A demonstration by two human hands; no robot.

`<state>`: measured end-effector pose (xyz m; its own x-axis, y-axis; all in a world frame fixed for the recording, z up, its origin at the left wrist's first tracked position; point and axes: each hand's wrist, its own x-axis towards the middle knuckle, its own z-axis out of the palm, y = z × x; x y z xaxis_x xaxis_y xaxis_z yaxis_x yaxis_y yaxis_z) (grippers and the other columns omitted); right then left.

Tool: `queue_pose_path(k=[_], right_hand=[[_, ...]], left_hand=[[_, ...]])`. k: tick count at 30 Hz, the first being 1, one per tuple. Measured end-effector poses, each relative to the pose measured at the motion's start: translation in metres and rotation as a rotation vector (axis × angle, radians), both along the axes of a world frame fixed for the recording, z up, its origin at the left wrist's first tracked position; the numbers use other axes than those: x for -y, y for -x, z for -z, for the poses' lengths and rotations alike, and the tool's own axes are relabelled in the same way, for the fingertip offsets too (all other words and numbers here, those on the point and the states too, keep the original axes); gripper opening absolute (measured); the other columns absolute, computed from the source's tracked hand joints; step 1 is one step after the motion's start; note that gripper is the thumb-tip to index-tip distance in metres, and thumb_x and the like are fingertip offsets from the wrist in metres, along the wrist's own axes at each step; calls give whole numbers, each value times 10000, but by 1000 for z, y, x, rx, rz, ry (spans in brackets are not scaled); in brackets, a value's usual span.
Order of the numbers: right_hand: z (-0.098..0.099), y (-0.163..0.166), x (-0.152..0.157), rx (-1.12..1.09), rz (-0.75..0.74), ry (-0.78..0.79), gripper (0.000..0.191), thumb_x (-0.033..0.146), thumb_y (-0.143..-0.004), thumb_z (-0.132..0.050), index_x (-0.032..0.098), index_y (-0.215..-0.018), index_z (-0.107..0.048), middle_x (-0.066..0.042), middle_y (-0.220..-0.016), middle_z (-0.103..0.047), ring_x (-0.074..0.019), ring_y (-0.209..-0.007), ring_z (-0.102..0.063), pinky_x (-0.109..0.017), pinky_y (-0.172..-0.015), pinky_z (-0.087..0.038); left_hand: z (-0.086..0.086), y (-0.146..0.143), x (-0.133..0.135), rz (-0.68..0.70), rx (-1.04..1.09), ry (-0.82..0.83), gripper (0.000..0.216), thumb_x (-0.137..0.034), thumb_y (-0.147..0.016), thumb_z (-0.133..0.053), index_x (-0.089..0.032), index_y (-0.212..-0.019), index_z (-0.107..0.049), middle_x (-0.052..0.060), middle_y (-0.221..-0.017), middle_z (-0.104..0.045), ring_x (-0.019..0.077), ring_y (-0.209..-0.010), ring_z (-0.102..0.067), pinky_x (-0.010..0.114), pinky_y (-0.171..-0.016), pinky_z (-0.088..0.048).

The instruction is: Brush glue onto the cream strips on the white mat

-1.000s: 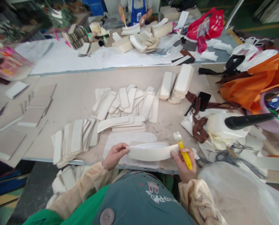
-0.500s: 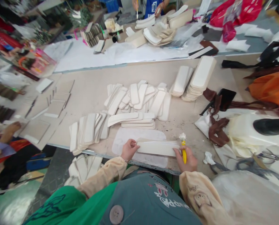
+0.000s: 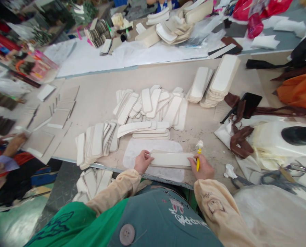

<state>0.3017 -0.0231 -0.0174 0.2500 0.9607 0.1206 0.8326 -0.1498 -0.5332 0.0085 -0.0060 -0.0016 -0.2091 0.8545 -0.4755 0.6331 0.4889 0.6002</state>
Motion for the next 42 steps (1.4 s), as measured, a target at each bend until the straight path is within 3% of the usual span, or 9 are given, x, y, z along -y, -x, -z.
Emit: queue_pose_path(k=[14,25,29,32,36,39,42], right_hand=[[3,3,-1,72,-20,7,373,533,-926,-424,198,-919,-588,-54,-762,-646,-193,-686,-593,-279,-607,-392],[2,-1,-2,72,-28,36,326,517,-868,-528,207,-953,-582,-96,-868,-678,-251,-816,-627,-349,-713,-467],[-1,-6,-1,107,-139,-26,203,420,-878,-548,224,-908,-589,-117,-1063,-704,-266,-956,-641,-420,-854,-490],[-3,4,7,112,-346,-93,97,288,-904,-521,243,-864,-596,-93,-1171,-686,-240,-1055,-638,-422,-906,-494],[0,27,19,90,-598,-153,165,179,-921,-467,244,-894,-617,-76,-1210,-673,-207,-1148,-608,-418,-968,-483],[7,29,24,99,-600,-170,155,163,-924,-476,219,-908,-619,-92,-1211,-673,-220,-1181,-591,-436,-1003,-459],[14,11,26,109,-513,-148,127,193,-920,-496,221,-891,-617,-97,-1192,-681,-247,-1169,-600,-468,-1000,-456]], left_hand=[[2,2,-2,44,-28,19,280,-247,-770,-700,-209,-1004,-550,-40,-714,-668,141,-700,-637,256,-705,-434],[3,3,-4,64,-29,19,260,-276,-774,-687,-219,-984,-544,-47,-693,-661,149,-675,-636,261,-683,-435],[2,3,-4,66,-32,15,257,-287,-768,-684,-224,-979,-553,-48,-691,-663,152,-678,-638,265,-686,-440],[1,3,-4,75,-34,12,253,-300,-769,-675,-226,-981,-558,-51,-685,-655,154,-681,-637,265,-682,-436],[2,3,-5,84,-38,10,237,-314,-772,-662,-224,-970,-567,-56,-680,-635,145,-658,-621,258,-667,-430],[3,3,-5,88,-54,6,227,-316,-765,-665,-222,-956,-585,-50,-705,-629,140,-663,-617,253,-668,-433],[4,4,-5,94,-72,-4,227,-322,-764,-668,-221,-955,-599,-39,-747,-626,137,-673,-612,253,-672,-438]])
